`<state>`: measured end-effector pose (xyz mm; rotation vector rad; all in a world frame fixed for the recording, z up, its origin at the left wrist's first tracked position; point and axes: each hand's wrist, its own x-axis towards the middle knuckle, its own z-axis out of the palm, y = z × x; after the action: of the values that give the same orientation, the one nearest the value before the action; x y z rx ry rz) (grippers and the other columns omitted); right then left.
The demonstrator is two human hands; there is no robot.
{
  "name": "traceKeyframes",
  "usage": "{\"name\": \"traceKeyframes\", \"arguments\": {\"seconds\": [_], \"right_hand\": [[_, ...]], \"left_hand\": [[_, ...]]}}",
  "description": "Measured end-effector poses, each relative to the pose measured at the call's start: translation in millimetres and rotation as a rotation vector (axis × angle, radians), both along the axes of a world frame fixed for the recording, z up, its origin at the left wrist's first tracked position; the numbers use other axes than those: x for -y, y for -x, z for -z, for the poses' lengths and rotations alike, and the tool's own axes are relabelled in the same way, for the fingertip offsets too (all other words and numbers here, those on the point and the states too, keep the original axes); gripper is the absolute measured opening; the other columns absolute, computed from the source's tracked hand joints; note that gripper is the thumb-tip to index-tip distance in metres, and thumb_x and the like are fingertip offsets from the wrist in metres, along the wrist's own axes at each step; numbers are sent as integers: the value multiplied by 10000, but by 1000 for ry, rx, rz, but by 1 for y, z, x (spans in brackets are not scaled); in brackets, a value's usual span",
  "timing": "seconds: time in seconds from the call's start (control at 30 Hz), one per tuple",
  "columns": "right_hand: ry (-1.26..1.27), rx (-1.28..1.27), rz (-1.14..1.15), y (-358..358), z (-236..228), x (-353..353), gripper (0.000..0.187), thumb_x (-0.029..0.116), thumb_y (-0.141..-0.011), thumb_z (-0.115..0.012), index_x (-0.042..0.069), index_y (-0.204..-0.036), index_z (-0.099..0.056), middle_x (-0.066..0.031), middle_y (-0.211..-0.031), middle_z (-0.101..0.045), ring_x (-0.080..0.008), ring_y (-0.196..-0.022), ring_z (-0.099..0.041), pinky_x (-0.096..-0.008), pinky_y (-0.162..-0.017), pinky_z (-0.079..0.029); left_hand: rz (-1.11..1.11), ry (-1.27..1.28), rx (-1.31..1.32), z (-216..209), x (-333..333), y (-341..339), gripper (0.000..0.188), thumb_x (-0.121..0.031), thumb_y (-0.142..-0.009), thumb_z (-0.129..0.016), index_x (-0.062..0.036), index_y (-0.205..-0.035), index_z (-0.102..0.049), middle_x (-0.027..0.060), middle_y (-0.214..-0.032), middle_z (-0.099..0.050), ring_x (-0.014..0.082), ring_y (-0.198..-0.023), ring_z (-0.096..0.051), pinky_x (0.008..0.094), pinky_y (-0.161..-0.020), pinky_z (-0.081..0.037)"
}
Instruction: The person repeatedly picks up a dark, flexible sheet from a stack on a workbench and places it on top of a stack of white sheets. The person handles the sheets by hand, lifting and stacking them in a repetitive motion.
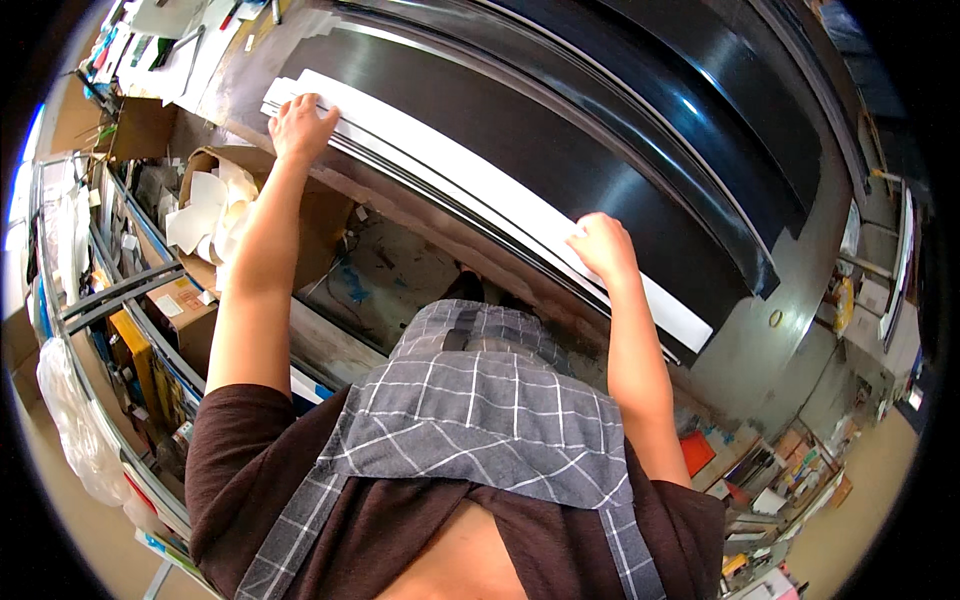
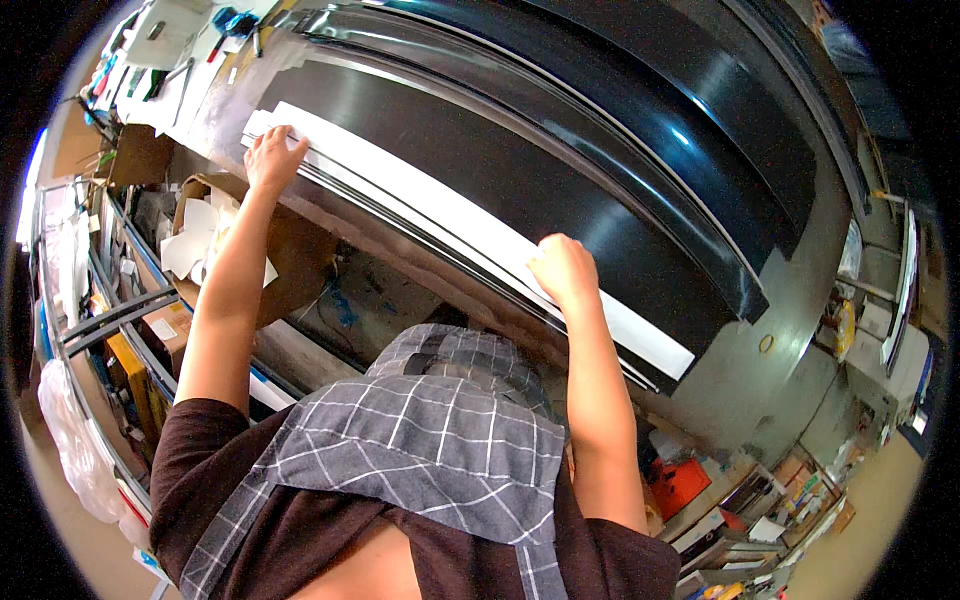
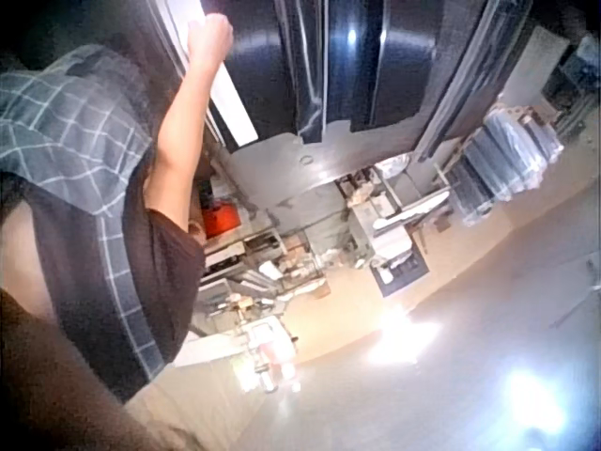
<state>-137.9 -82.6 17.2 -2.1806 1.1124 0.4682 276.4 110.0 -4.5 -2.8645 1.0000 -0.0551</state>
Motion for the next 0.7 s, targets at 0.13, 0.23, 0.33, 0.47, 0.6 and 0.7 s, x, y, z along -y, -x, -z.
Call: {"name": "traceKeyframes", "arguments": {"seconds": [0.13,0.23,0.33,0.47,0.6,0.7], "right_hand": [[-6,-33,-4,-6,0,1,222,220,-728,-642,8,-777,-685,-220,-861,-668,-375,-854,-660,-443,-776,-522],[-8,-3,5,-9,-2,-2,231,221,-728,-639,6,-793,-692,-218,-870,-674,-369,-861,-663,-441,-788,-524],[18,39,16,-4,5,-3,239,231,-724,-645,18,-816,-700,-211,-874,-679,-366,-869,-664,-439,-799,-524],[-75,134,20,25,5,3,323,281,-690,-706,41,-906,-690,-173,-954,-684,-333,-930,-660,-420,-817,-518],[-318,3,-34,133,0,45,294,209,-651,-766,23,-867,-695,-126,-835,-693,-227,-766,-655,-352,-717,-510],[-391,-42,29,228,9,72,223,198,-696,-750,-3,-774,-693,-87,-675,-649,-140,-628,-579,-325,-613,-464]], "left_hand": [[368,236,-296,3,31,59,115,-180,-846,-615,-73,-873,-585,119,-933,-598,311,-938,-568,406,-821,-468],[788,154,-673,7,59,129,143,-160,-846,-624,-45,-810,-547,99,-837,-570,279,-822,-578,388,-734,-475],[808,117,-701,-1,71,162,215,-201,-804,-653,-41,-750,-520,99,-752,-556,296,-766,-565,389,-696,-454],[733,-7,-714,-7,77,164,297,-306,-764,-694,-60,-750,-529,100,-789,-581,301,-798,-574,389,-694,-457],[688,-70,-693,-9,77,167,354,-331,-737,-736,-51,-750,-520,106,-771,-569,284,-775,-563,383,-684,-451],[663,-51,-676,-10,75,169,392,-321,-699,-761,-50,-719,-479,105,-739,-547,279,-731,-546,375,-656,-438]]}}
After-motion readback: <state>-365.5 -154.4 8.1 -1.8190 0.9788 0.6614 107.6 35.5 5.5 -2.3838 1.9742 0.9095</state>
